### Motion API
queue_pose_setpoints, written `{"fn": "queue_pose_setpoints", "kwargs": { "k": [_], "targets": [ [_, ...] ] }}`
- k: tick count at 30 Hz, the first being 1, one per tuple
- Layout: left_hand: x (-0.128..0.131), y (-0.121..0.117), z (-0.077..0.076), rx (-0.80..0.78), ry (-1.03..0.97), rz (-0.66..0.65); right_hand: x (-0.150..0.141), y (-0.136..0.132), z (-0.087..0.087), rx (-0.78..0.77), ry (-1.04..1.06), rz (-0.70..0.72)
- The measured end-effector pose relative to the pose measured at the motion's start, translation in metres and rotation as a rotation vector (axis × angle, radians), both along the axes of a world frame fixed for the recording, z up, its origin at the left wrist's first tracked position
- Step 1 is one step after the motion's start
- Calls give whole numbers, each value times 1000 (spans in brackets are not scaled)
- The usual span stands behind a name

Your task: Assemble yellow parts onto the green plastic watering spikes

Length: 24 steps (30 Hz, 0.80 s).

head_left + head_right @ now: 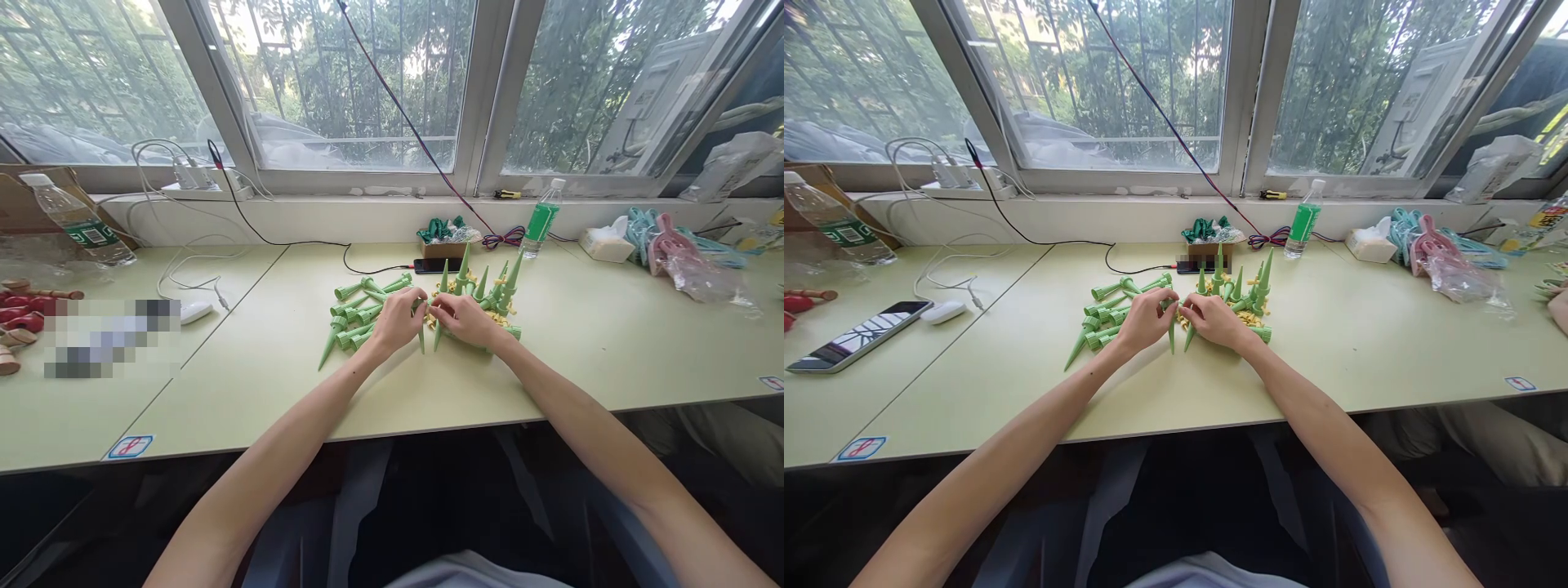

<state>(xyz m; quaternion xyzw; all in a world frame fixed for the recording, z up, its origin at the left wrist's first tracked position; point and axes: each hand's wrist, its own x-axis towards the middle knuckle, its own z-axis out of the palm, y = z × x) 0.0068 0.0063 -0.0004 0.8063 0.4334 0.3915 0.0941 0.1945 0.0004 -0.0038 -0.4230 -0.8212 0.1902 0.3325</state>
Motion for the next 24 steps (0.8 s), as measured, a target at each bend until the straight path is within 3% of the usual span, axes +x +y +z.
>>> {"fn": "queue_pose_setpoints", "kwargs": {
  "k": [24],
  "targets": [
    [1,-1,0,-23,6,1,-1,-1,0,-21,-46,18]
  ]
}}
